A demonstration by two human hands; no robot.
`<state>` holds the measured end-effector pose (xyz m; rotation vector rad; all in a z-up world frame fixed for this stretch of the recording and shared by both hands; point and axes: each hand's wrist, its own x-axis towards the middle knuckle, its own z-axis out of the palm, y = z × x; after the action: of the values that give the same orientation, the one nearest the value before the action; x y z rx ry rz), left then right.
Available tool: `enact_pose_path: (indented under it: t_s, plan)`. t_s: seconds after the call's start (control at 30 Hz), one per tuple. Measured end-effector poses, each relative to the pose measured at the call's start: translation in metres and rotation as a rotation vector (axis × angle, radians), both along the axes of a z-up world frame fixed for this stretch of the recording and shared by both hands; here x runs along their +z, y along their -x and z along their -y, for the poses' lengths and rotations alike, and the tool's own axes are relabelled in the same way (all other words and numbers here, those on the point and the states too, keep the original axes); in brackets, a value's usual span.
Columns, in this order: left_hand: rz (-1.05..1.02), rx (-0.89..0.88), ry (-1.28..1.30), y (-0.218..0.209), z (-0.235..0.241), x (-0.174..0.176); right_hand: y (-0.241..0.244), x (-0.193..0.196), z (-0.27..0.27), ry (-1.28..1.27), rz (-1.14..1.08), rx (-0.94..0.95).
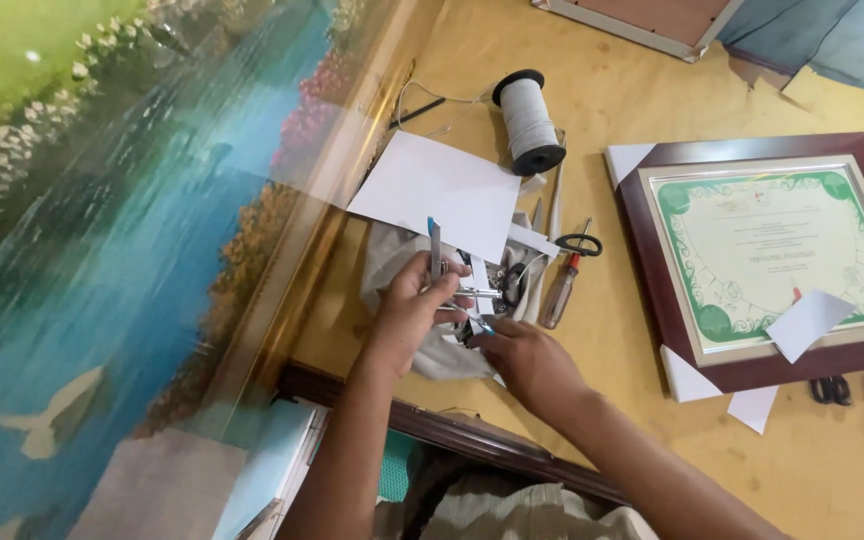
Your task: Finishing the back of framed certificates by applying backing paper, tape, and fasteners using scissors and a utility knife.
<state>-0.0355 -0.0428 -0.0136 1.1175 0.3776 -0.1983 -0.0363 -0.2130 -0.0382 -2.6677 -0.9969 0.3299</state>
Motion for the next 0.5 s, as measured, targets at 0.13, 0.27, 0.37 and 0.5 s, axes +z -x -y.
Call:
enact_pose_path:
  t_s: [0.13,0.27,0.37,0.5]
  plan:
    - [0.050,0.132,0.047,0.000,0.002,-0.003,0.005,-0.019,-0.015,-0.092,0.187,0.036]
    - [0.101,0.230,0.055,0.004,-0.007,0.016,0.001,0.005,-0.027,-0.127,0.422,0.059]
    - [0.114,0.196,0.025,0.005,-0.016,0.013,-0.012,-0.012,-0.009,0.092,0.024,-0.211]
    - [0.133,0.155,-0.001,0.007,-0.017,0.015,-0.009,0.001,0.011,0.274,-0.222,-0.382]
